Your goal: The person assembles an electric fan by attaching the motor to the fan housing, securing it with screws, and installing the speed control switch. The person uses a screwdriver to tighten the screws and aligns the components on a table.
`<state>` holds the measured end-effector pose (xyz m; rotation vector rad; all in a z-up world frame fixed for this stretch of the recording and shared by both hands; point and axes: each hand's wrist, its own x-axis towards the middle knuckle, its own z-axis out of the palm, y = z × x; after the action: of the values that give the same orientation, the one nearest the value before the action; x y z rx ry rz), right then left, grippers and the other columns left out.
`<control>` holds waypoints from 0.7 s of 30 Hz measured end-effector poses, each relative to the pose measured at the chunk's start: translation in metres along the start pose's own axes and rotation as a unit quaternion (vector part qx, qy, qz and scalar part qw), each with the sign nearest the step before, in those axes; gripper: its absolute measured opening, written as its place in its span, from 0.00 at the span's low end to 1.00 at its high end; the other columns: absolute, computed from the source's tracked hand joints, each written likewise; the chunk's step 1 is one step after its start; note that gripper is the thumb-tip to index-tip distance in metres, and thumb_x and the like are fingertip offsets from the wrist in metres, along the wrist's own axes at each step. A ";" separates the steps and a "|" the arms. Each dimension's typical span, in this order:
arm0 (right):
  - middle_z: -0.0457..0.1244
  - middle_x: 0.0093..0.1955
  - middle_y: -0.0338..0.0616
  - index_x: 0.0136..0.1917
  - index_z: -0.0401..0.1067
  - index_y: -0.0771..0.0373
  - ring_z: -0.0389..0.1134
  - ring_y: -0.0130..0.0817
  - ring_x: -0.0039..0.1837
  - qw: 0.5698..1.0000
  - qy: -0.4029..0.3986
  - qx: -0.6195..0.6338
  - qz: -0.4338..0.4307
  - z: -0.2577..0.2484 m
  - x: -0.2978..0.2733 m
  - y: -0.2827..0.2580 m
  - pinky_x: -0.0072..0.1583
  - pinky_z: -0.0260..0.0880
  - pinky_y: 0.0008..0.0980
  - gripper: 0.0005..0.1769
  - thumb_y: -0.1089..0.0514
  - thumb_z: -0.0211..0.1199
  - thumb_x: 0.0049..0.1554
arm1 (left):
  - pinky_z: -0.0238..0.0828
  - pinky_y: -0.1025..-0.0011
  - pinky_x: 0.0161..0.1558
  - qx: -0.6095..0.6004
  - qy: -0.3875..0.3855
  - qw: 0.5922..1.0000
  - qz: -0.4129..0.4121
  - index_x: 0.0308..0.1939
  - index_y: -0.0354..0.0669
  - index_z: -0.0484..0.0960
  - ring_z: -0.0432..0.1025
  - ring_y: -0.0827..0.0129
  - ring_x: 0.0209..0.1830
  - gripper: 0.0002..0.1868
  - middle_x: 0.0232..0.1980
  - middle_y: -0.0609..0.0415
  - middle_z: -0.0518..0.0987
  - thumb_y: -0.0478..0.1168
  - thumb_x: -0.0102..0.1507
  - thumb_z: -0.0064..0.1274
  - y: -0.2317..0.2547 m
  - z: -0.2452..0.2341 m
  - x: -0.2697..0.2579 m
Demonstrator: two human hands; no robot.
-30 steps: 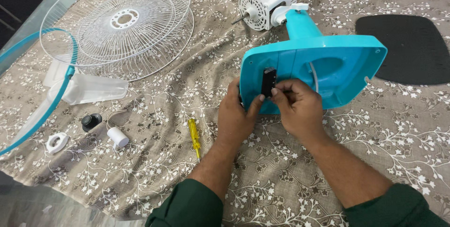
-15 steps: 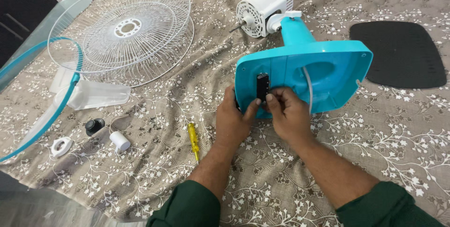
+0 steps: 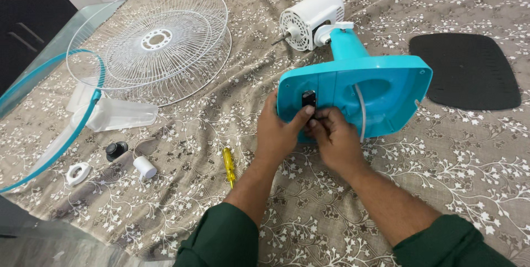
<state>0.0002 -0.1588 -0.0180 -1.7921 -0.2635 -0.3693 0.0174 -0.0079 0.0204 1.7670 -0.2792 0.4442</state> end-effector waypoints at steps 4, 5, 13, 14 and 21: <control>0.72 0.42 0.48 0.51 0.63 0.66 0.76 0.31 0.45 0.999 0.001 -0.037 -0.005 -0.002 0.001 -0.002 0.47 0.76 0.33 0.05 0.63 0.56 0.65 | 0.76 0.71 0.42 -0.126 -0.029 0.989 -0.070 0.47 0.38 0.81 0.76 0.74 0.39 0.19 0.41 0.55 0.83 0.43 0.59 0.70 -0.004 0.009 0.005; 0.72 0.42 0.48 0.51 0.63 0.66 0.76 0.31 0.46 0.999 -0.003 -0.043 -0.007 -0.002 0.002 -0.001 0.47 0.75 0.33 0.05 0.63 0.56 0.65 | 0.76 0.72 0.40 -0.133 -0.029 0.987 -0.082 0.46 0.38 0.80 0.76 0.74 0.38 0.19 0.40 0.56 0.83 0.42 0.58 0.70 -0.005 0.010 0.005; 0.71 0.45 0.50 0.53 0.61 0.66 0.75 0.34 0.49 0.999 -0.051 -0.013 0.015 -0.005 0.007 0.002 0.50 0.76 0.34 0.04 0.65 0.53 0.65 | 0.78 0.75 0.38 -0.200 -0.026 0.976 -0.079 0.42 0.41 0.79 0.77 0.77 0.35 0.18 0.38 0.59 0.84 0.41 0.55 0.71 -0.017 0.016 0.006; 0.71 0.45 0.49 0.53 0.61 0.65 0.76 0.33 0.49 0.999 -0.047 -0.020 0.017 -0.005 0.007 0.002 0.49 0.76 0.34 0.04 0.65 0.53 0.65 | 0.77 0.75 0.39 -0.203 -0.026 0.976 -0.068 0.42 0.40 0.79 0.77 0.77 0.36 0.18 0.39 0.59 0.83 0.41 0.56 0.71 -0.018 0.016 0.006; 0.72 0.44 0.47 0.53 0.61 0.66 0.76 0.32 0.48 0.998 -0.031 -0.020 0.042 -0.003 0.007 0.001 0.49 0.77 0.33 0.04 0.65 0.54 0.65 | 0.76 0.75 0.38 -0.216 -0.032 0.975 -0.044 0.43 0.39 0.79 0.75 0.77 0.36 0.17 0.38 0.58 0.83 0.40 0.58 0.71 -0.023 0.017 0.006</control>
<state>0.0064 -0.1625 -0.0158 -1.8500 -0.2237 -0.2617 0.0346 -0.0187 -0.0007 1.3612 -0.3144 0.2397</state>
